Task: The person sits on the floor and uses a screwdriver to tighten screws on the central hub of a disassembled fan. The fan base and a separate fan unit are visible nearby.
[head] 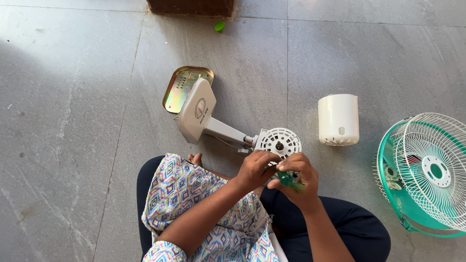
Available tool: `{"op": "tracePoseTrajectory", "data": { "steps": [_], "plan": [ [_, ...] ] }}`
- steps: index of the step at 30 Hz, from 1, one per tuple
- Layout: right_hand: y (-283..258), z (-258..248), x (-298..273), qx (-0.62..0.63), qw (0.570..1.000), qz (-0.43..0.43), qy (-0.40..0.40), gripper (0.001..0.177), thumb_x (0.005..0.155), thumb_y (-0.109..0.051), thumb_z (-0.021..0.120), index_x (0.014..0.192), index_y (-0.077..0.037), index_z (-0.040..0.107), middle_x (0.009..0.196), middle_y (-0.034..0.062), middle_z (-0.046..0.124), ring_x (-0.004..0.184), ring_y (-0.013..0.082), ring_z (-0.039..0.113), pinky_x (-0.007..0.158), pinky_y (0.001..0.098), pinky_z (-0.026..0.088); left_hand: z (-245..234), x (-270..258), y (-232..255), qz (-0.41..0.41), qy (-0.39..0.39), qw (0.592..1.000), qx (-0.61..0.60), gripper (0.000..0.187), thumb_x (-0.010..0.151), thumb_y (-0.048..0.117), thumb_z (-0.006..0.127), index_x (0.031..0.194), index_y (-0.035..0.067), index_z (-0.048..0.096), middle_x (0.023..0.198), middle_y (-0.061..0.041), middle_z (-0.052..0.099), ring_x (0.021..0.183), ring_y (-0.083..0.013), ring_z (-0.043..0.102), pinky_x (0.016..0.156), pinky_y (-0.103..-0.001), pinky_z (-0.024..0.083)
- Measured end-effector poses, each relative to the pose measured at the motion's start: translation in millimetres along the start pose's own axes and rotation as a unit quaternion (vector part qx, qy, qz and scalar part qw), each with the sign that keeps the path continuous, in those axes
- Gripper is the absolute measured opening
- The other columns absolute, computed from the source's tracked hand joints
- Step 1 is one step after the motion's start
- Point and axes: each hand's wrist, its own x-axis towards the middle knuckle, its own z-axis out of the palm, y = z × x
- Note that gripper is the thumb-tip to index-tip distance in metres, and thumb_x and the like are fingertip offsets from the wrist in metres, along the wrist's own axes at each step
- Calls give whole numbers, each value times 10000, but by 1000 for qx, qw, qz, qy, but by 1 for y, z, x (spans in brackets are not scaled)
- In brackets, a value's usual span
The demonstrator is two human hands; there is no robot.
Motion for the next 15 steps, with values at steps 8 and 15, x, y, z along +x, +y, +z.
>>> {"op": "tracePoseTrajectory", "data": {
  "steps": [8,15],
  "plan": [
    [-5,-16,6,76,994,46,-68,354,935,-356,754,1180,-118,658,1134,63,759,1113,224,743,966,356,613,1,1,-5,-14,-1,1000,-17,235,895,35,783,1093,50,657,972,-94,742,904,-255,755,788,-368,609],
    [10,-8,-6,47,998,40,30,500,698,-315,940,996,-151,573,966,24,688,943,150,700,838,296,599,-2,7,13,-7,-15,999,-52,353,810,88,830,1095,36,629,1003,-112,731,915,-288,736,793,-397,591]
  ]
}}
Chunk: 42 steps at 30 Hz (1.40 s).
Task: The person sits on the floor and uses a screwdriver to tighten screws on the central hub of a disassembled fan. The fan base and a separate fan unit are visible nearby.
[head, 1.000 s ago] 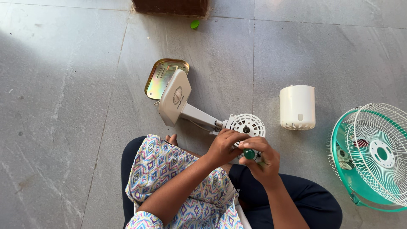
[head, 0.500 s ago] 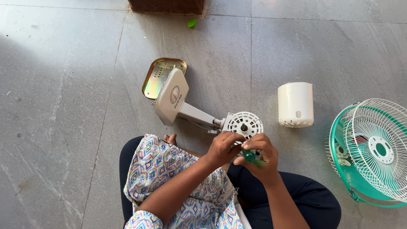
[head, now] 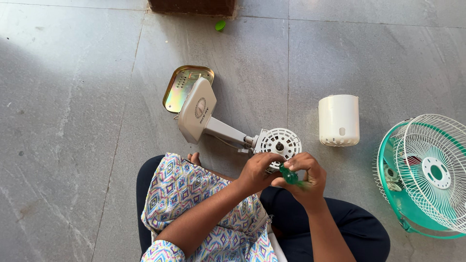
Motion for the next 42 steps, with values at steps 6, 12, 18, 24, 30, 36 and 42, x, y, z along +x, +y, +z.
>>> {"op": "tracePoseTrajectory", "data": {
  "steps": [6,12,18,24,30,36,42],
  "plan": [
    [2,-1,2,-23,1000,-4,-13,532,662,-340,950,972,-160,557,927,5,676,895,121,694,795,274,593,0,1,-3,-16,-21,1000,12,256,840,71,805,1054,63,665,964,-83,739,888,-269,739,784,-381,591],
    [-17,-7,12,36,995,-25,-84,459,816,-291,874,1137,-98,609,1097,62,694,1072,204,698,947,337,582,-1,0,-13,-24,-42,999,19,214,852,82,802,1024,65,675,900,-61,725,842,-251,724,757,-370,576],
    [-15,-9,7,162,977,47,-128,326,901,-200,798,1179,-63,697,1125,124,783,1114,238,767,987,380,630,-2,2,-14,-26,-46,999,7,210,853,44,780,1038,75,686,915,-49,748,875,-221,750,787,-355,585],
    [-4,0,-1,175,983,40,-49,371,784,-231,864,1083,-63,722,1057,100,788,1050,228,767,946,372,626,4,-3,-14,-61,-15,998,-32,249,834,57,808,1058,51,698,952,-92,756,877,-250,750,743,-349,607],
    [-6,9,-3,144,989,9,-16,378,786,-225,887,1094,-105,704,1038,61,790,1032,189,769,1021,383,593,13,-10,-25,-38,-1,999,-12,241,832,38,805,1049,39,701,924,-99,752,868,-263,749,761,-358,602],
    [-10,-8,9,122,977,57,-163,411,775,-286,854,1111,-93,716,1046,60,783,1044,200,749,925,354,601,17,-15,-37,-11,-28,999,32,205,830,38,774,1019,54,696,885,-80,734,853,-267,746,795,-386,599],
    [-8,-13,15,80,970,106,-203,342,806,-287,821,1087,-101,763,1026,43,814,949,176,771,825,322,614,20,-18,-39,-29,-53,997,40,190,852,81,759,1030,50,698,868,-88,726,821,-280,734,751,-389,589]
  ]
}}
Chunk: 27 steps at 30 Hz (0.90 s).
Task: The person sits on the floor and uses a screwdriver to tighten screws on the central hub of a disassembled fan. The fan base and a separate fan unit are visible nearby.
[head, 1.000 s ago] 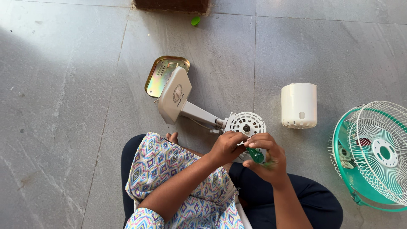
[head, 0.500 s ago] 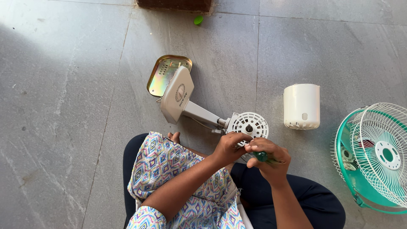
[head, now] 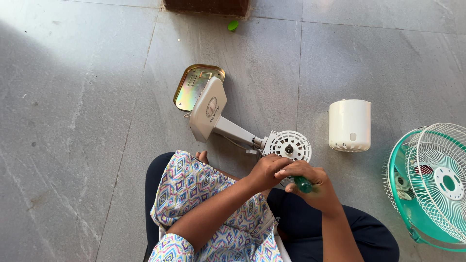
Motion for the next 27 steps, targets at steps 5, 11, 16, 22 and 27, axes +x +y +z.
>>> {"op": "tracePoseTrajectory", "data": {
  "steps": [5,11,16,22,27],
  "plan": [
    [5,22,4,-24,990,-55,129,264,846,-218,834,1069,-105,749,1004,38,801,942,158,744,855,303,584,2,-2,-2,4,33,999,-18,236,889,114,744,1101,38,676,938,-121,731,864,-301,734,761,-400,598],
    [-1,22,5,-19,992,-28,121,283,828,-191,850,1069,-87,745,1034,43,789,992,172,750,868,292,602,-1,0,-3,-19,-11,1000,-17,187,920,125,738,1076,48,671,893,-113,727,828,-303,732,731,-403,595],
    [-10,3,1,61,996,5,60,353,889,-213,783,1193,-51,701,1178,70,758,1124,186,713,988,308,559,-10,7,-1,-27,-27,999,-37,198,931,83,693,1120,38,656,865,-115,724,792,-309,725,690,-412,579],
    [7,2,0,121,989,6,84,321,861,-137,831,1149,-33,735,1170,101,755,1120,199,719,987,324,580,-5,7,8,-89,-23,994,-66,146,952,74,684,1073,42,607,823,-148,700,750,-324,725,636,-401,561],
    [21,9,0,119,985,-12,125,341,806,-71,884,1113,-28,742,1103,106,764,1044,171,720,924,294,579,-3,6,26,-152,-5,985,-78,118,966,72,668,1047,40,590,800,-167,684,728,-343,709,630,-413,548]
  ]
}}
